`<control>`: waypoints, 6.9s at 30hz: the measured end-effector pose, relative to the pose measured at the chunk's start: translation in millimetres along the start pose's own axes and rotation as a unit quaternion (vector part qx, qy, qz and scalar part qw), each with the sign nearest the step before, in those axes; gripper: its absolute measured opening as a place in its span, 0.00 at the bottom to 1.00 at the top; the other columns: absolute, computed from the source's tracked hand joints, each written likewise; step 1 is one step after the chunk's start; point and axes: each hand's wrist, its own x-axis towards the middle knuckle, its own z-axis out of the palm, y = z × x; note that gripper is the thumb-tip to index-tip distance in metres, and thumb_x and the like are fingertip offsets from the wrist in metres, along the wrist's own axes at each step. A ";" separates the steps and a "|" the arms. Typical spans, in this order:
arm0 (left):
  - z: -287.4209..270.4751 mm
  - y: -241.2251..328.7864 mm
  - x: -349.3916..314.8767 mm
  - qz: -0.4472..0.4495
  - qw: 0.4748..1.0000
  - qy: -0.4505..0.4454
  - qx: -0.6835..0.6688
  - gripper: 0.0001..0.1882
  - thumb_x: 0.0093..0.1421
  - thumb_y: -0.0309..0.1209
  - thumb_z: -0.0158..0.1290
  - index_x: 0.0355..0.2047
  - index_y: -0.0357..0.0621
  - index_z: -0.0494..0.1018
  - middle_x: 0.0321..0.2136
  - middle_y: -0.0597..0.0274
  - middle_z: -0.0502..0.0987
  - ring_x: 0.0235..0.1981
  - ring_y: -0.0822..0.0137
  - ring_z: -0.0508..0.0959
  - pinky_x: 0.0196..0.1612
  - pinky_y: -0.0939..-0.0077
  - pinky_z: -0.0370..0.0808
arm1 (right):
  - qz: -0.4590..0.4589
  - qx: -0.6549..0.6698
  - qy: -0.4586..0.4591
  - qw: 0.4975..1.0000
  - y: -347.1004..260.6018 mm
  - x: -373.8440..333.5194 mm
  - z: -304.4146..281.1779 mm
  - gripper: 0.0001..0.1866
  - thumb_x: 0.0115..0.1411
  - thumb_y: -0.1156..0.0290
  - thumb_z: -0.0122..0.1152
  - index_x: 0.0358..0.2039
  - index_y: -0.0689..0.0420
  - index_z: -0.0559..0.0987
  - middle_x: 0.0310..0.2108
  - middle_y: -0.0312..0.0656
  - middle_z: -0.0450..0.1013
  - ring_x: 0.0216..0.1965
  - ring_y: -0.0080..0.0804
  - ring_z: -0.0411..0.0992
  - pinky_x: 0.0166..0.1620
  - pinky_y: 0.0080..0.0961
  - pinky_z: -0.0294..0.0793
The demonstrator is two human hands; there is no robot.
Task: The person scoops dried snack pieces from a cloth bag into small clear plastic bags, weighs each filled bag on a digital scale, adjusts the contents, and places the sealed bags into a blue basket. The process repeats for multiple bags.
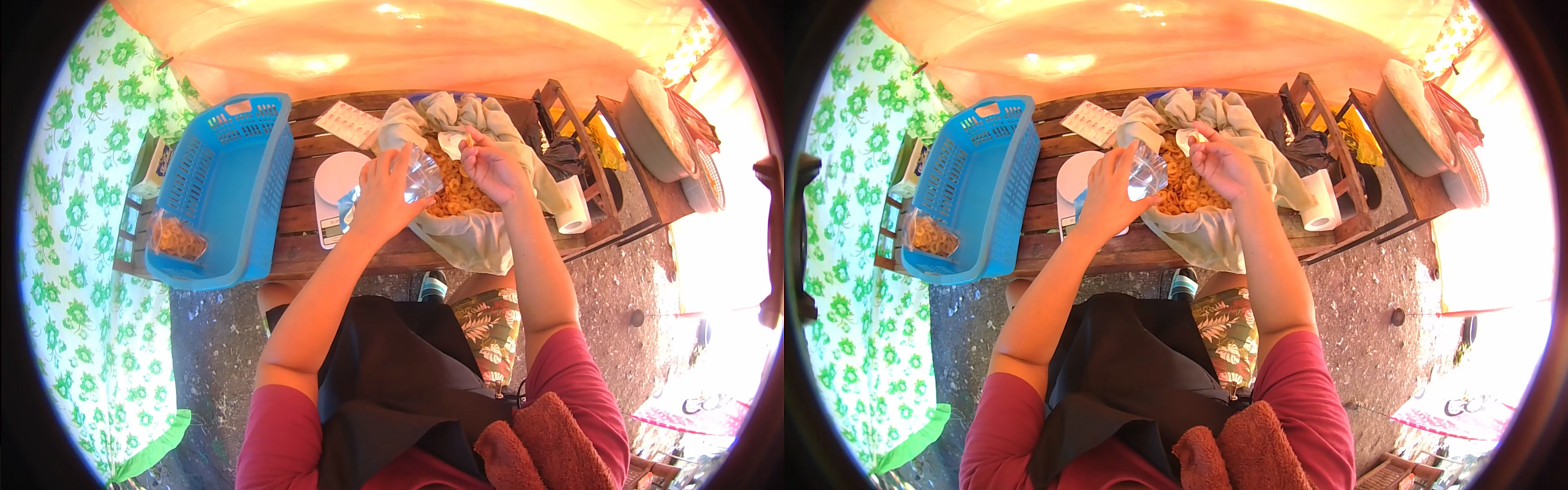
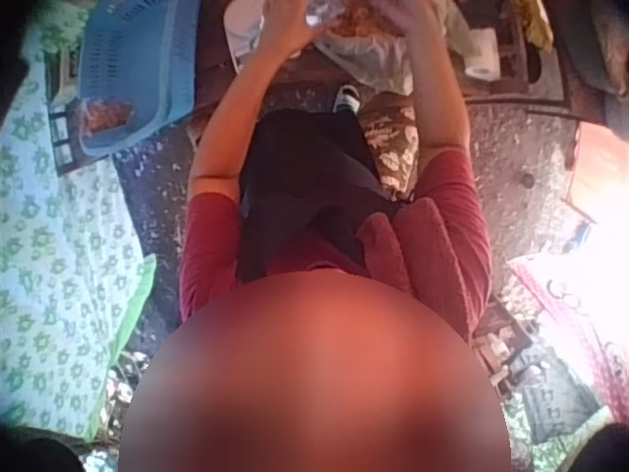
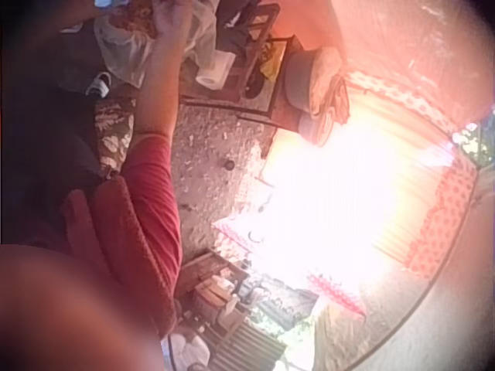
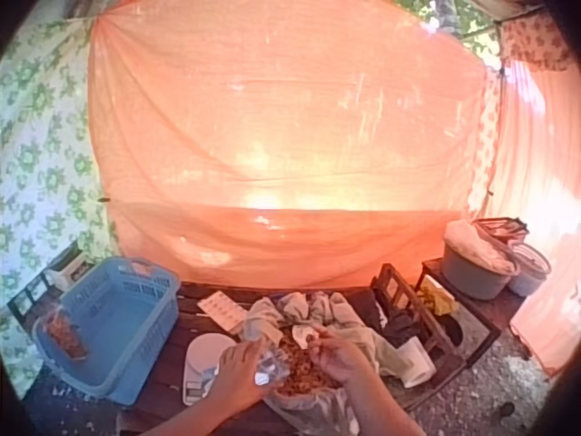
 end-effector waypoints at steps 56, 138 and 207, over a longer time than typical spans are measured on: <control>3.8 -8.1 -0.6 -0.007 1.000 -0.005 -0.007 0.49 0.45 0.40 0.68 0.63 0.42 0.55 0.54 0.47 0.63 0.55 0.46 0.63 0.60 0.51 0.57 | 0.203 -0.688 0.094 0.691 -7.5 1.5 -26.0 0.17 0.55 0.70 0.65 0.44 0.60 0.74 0.37 0.43 0.76 0.39 0.32 0.76 0.37 0.30 0.76; 6.0 -15.3 13.7 -0.017 0.996 0.063 -0.064 0.49 0.44 0.40 0.69 0.63 0.40 0.55 0.51 0.47 0.65 0.53 0.46 0.66 0.54 0.52 0.63 | 0.252 -0.848 0.043 0.465 45.0 22.0 -32.2 0.25 0.54 0.53 0.64 0.41 0.63 0.79 0.33 0.45 0.78 0.33 0.30 0.76 0.37 0.29 0.75; -9.8 -8.7 4.5 -0.055 0.986 0.024 -0.156 0.48 0.46 0.33 0.68 0.64 0.40 0.54 0.55 0.45 0.61 0.58 0.48 0.63 0.60 0.59 0.63 | 0.211 -0.843 0.084 0.488 57.6 23.0 -16.4 0.37 0.50 0.44 0.66 0.48 0.63 0.73 0.34 0.50 0.76 0.33 0.38 0.74 0.37 0.31 0.74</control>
